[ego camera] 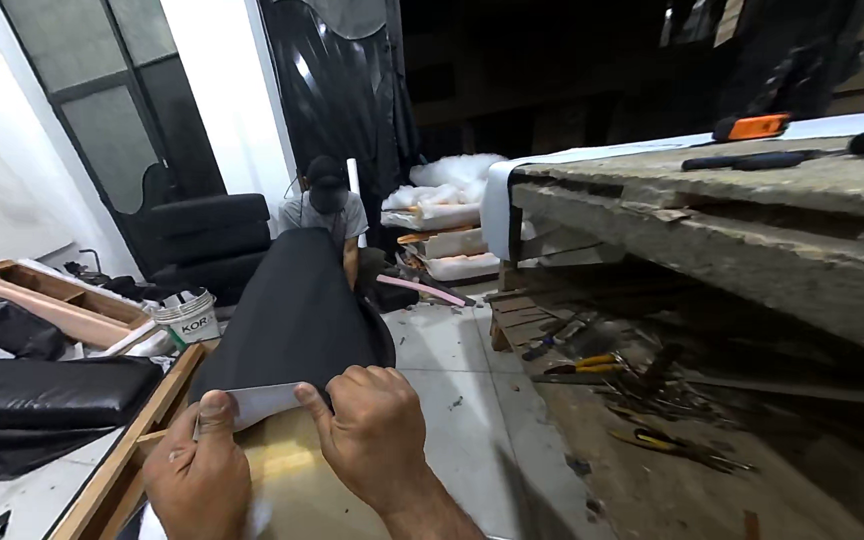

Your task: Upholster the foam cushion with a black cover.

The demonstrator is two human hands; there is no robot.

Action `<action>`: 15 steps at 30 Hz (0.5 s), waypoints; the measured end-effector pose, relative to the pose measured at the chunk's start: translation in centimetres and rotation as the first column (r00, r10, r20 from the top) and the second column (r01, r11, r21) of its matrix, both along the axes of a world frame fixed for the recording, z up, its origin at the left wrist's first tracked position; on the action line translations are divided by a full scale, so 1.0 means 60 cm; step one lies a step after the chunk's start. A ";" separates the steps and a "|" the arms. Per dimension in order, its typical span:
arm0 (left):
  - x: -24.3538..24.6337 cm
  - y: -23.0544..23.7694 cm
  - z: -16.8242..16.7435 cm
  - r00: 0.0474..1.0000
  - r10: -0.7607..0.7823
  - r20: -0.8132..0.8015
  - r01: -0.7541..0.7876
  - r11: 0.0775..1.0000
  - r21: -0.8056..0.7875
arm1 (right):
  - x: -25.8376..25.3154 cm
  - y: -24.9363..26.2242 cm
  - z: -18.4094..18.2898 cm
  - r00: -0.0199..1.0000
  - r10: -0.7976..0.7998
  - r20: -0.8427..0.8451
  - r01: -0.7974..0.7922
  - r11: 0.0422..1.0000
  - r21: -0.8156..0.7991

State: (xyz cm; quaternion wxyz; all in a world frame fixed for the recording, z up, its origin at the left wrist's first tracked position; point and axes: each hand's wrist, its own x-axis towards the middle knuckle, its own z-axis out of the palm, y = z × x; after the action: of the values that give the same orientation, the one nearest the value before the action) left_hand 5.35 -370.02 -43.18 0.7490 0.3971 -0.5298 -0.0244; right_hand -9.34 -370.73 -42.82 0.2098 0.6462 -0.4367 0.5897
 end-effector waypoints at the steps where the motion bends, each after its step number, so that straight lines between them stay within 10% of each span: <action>1: 0.000 -0.002 -0.005 1.000 -0.008 -0.008 0.008 1.000 -0.028 | 0.001 -0.002 -0.004 1.000 0.002 0.020 -0.001 1.000 -0.029; 15: 0.001 0.008 -0.021 1.000 0.022 -0.016 -0.022 0.999 -0.031 | 0.004 0.000 -0.012 1.000 -0.024 0.011 0.025 0.996 -0.082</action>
State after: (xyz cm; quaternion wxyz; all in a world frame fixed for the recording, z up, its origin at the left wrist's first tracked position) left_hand 5.38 -369.52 -44.43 0.7594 0.3911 -0.5199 -0.0111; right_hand -9.12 -370.72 -43.56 0.2412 0.6289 -0.4209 0.6076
